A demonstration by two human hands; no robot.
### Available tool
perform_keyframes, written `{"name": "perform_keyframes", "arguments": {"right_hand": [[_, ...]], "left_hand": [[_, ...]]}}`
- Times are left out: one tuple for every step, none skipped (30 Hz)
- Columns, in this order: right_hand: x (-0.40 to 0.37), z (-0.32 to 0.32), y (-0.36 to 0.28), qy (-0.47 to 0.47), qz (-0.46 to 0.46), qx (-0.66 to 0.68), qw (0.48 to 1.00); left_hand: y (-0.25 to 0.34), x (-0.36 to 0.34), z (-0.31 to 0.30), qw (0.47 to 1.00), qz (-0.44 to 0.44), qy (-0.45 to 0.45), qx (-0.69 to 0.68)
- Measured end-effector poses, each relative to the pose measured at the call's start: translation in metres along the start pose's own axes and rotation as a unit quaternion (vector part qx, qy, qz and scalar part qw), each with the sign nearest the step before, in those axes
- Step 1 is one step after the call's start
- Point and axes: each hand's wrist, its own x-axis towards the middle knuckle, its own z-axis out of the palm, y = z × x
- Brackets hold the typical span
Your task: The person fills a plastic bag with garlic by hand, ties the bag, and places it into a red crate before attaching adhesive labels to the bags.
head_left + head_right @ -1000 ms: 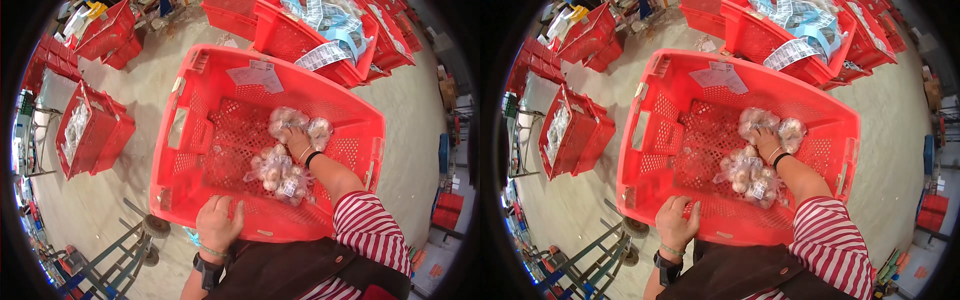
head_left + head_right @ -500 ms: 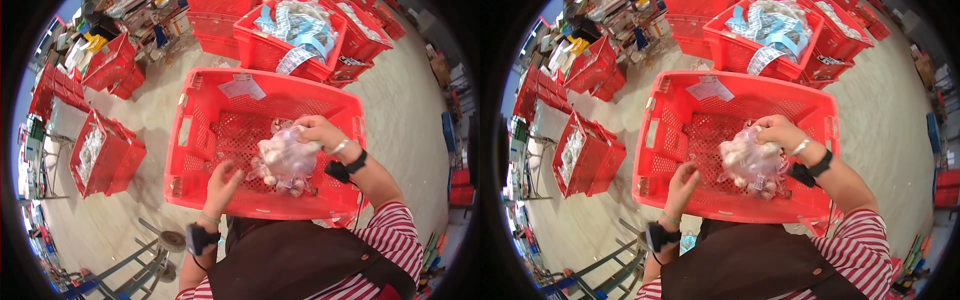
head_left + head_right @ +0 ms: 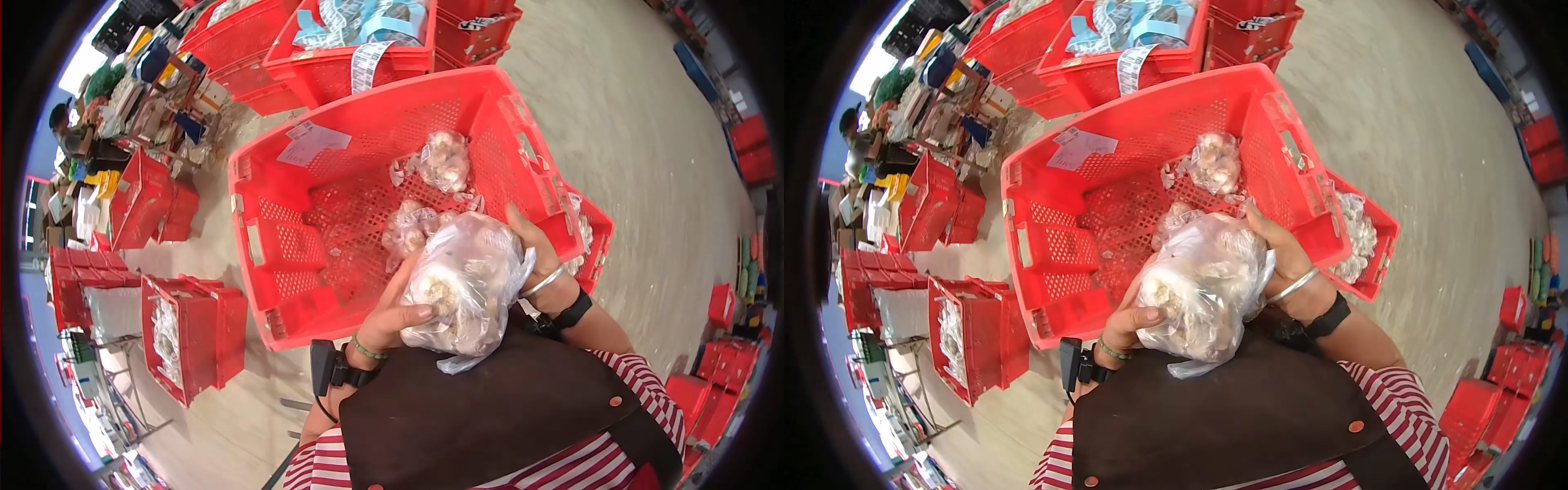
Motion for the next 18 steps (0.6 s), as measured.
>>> {"name": "perform_keyframes", "arguments": {"right_hand": [[-0.004,-0.003,0.001,-0.001,-0.004,0.005,1.0],[-0.01,-0.006,0.001,-0.039,-0.031,-0.067,0.996],[-0.016,-0.009,0.0,-0.077,-0.059,-0.139,0.986],[-0.019,-0.011,0.0,-0.112,-0.087,-0.211,0.967],[-0.012,-0.018,0.001,-0.098,-0.142,-0.323,0.931],[-0.013,-0.018,0.001,-0.098,-0.146,-0.318,0.932],[-0.014,-0.012,0.002,-0.09,-0.136,-0.306,0.938],[-0.015,-0.005,0.003,-0.083,-0.127,-0.296,0.943],[-0.016,0.001,0.006,-0.085,-0.128,-0.242,0.958],[-0.016,0.001,0.007,-0.086,-0.13,-0.242,0.958],[-0.016,0.0,0.009,-0.09,-0.142,-0.226,0.959],[-0.015,0.001,0.01,-0.096,-0.153,-0.211,0.961],[-0.015,0.002,0.01,-0.097,-0.154,-0.212,0.96],[-0.015,0.003,0.01,-0.114,-0.16,-0.211,0.958],[-0.015,0.004,0.01,-0.13,-0.165,-0.209,0.955],[-0.014,0.005,0.012,-0.13,-0.166,-0.209,0.955],[-0.011,0.006,0.015,-0.114,-0.161,-0.197,0.96],[-0.009,0.006,0.018,-0.097,-0.156,-0.185,0.965]], "left_hand": [[0.004,0.001,0.004,1.0,0.011,0.005,0.003],[0.006,0.002,0.007,1.0,0.023,0.01,0.007],[0.007,0.003,0.008,1.0,0.018,0.008,0.012],[0.007,0.004,0.01,0.998,0.03,0.023,0.042],[0.007,0.005,0.011,0.996,0.042,0.037,0.072],[0.006,0.006,0.011,0.996,0.038,0.035,0.076],[0.005,0.006,0.009,0.994,0.053,0.023,0.096],[0.005,0.008,0.007,0.991,0.069,0.011,0.115],[0.005,0.008,0.005,0.991,0.067,0.008,0.118],[0.006,0.007,0.002,0.987,0.07,-0.007,0.146],[0.007,0.006,0.001,0.982,0.073,-0.021,0.175],[0.006,0.005,0.001,0.981,0.074,-0.022,0.176],[0.004,0.004,0.002,0.985,0.073,-0.015,0.158],[0.003,0.003,0.002,0.988,0.07,-0.008,0.139],[0.003,0.004,0.0,0.988,0.07,-0.008,0.14],[0.002,0.004,-0.001,0.988,0.076,-0.014,0.131],[0.001,0.005,-0.002,0.989,0.082,-0.019,0.121],[-0.001,0.006,-0.001,0.989,0.08,-0.02,0.119]]}}
